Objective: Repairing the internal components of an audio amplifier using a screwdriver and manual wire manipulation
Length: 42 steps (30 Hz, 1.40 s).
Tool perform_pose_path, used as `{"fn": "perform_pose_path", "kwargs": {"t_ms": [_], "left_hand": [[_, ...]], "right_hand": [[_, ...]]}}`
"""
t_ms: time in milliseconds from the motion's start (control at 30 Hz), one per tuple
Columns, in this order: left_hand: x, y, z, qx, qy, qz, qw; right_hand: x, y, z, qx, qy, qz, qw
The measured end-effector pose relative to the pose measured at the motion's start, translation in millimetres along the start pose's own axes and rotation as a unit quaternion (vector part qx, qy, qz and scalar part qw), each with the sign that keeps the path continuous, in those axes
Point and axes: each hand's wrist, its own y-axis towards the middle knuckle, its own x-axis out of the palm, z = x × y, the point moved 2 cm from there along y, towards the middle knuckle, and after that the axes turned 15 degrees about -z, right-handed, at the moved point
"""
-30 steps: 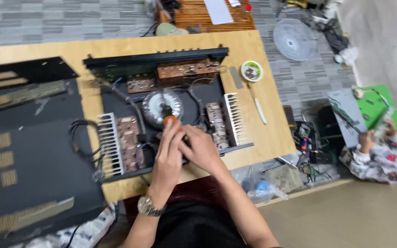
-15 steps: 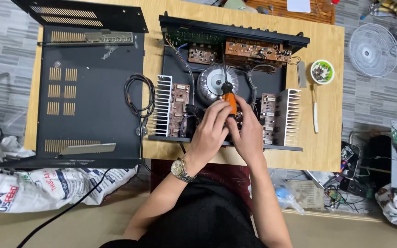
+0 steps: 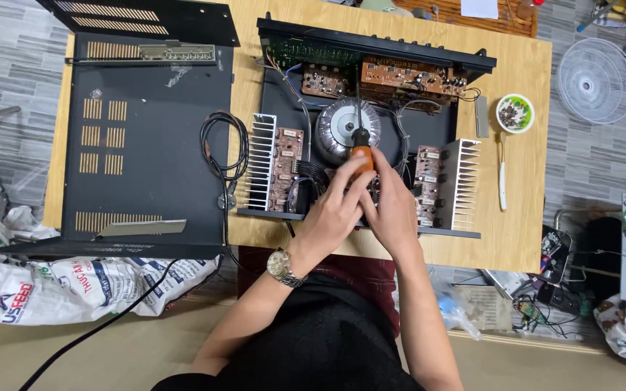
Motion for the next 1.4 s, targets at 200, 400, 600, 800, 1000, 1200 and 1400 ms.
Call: {"fn": "perform_pose_path", "kwargs": {"t_ms": [200,400,600,800,1000,1200,1400], "left_hand": [[18.2,-4.5,-16.7,-0.006,0.103,0.050,0.993],[12.1,-4.4,-9.4,0.033,0.055,0.018,0.998],[16.5,-2.4,-18.0,-0.020,0.092,0.028,0.995],[2.5,-1.2,-10.0,0.028,0.067,-0.031,0.997],[11.4,-4.7,-20.1,-0.044,0.026,-0.049,0.998],[-1.2,-2.1,-13.5,-0.018,0.104,-0.031,0.994],[-3.0,-1.0,-9.9,-0.004,0.009,-0.117,0.993]], "right_hand": [[9.3,0.4,12.0,0.021,-0.010,0.000,1.000],[-0.3,2.3,-3.7,-0.003,0.004,0.004,1.000],[17.8,2.2,17.3,0.032,-0.019,0.002,0.999],[8.8,0.7,3.8,0.038,-0.033,0.002,0.999],[10.2,1.9,1.8,0.043,-0.018,-0.015,0.999],[7.2,1.6,0.5,0.039,-0.010,0.013,0.999],[4.1,0.6,-3.1,0.017,-0.014,-0.014,1.000]]}}
